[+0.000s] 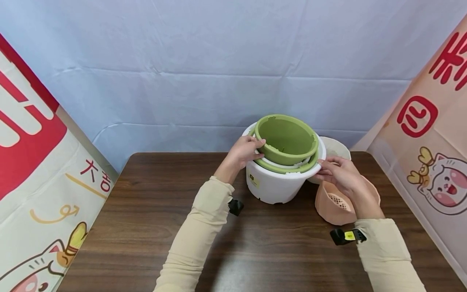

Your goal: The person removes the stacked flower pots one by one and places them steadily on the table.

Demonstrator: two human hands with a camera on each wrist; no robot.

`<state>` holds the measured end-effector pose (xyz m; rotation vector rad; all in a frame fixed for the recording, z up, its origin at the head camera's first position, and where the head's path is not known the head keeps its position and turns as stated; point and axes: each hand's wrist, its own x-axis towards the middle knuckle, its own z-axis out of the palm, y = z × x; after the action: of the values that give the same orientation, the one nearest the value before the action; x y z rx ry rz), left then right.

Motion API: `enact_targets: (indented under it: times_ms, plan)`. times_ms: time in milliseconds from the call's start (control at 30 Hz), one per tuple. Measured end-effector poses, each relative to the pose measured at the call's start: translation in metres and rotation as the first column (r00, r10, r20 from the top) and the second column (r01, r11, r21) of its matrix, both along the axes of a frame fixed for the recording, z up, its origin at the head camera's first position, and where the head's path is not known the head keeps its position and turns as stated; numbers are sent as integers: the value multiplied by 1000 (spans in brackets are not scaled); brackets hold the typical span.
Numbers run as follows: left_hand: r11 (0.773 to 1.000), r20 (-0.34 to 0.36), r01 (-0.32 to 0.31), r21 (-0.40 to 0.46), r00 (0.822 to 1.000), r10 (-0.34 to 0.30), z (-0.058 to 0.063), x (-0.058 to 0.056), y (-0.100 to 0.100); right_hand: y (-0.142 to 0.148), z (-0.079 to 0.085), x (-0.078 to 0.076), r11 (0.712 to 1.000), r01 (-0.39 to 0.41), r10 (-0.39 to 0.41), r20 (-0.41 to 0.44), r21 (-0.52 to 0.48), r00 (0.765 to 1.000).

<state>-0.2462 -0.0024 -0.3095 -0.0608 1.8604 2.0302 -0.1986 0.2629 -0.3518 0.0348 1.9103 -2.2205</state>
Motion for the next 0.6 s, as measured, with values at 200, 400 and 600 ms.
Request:
enact_targets:
  times_ms: [200,400,600]
  plan:
    - [1000,-3,-13,24,1000,13,2,1,0,0,0,0,1000,1,-1,2,5,1000]
    - [998,-8,-44,43,999,44,4,2,0,0,0,1,1000,2,-3,6,16,1000]
    - [995,-2,-56,81,998,57,7,2,0,0,0,1,1000,3,-3,5,18,1000]
